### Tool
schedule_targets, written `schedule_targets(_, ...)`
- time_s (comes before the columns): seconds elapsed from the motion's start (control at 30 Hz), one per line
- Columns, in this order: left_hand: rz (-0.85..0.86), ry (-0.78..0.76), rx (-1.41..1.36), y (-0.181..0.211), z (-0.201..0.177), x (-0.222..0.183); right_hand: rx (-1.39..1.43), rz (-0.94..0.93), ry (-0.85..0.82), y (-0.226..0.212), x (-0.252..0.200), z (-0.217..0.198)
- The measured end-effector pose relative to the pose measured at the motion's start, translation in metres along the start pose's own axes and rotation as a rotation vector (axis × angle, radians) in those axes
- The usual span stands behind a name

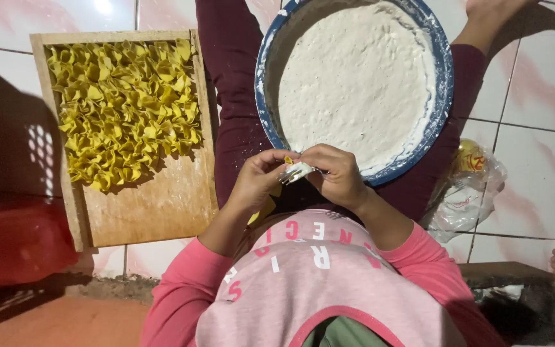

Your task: A person is manually filling and folding small yellow dough squares with a white paste to make dumplings.

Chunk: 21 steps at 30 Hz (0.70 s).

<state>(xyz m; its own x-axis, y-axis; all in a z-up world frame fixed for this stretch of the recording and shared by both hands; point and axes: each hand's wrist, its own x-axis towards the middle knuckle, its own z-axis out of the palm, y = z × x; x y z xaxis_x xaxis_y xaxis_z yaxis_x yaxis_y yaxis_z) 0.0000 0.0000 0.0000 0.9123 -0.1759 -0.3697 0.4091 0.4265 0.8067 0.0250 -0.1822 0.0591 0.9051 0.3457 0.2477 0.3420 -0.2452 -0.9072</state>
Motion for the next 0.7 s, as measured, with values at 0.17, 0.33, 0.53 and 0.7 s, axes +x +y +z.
schedule_targets(0.17, -0.038, -0.025, 0.039, 0.006, -0.003, -0.004, 0.009, -0.006, 0.013, -0.002, -0.001, 0.000)
schedule_targets(0.33, -0.108, -0.029, 0.041, 0.006, -0.007, -0.006, 0.019, -0.006, 0.013, 0.000, -0.002, 0.000)
schedule_targets(0.53, -0.155, -0.019, -0.071, -0.005, -0.012, 0.001, -0.024, 0.033, -0.004, 0.005, -0.005, -0.009)
schedule_targets(0.7, -0.200, -0.002, -0.178, -0.004, -0.014, 0.000, -0.022, 0.175, 0.034, 0.020, -0.019, -0.025)
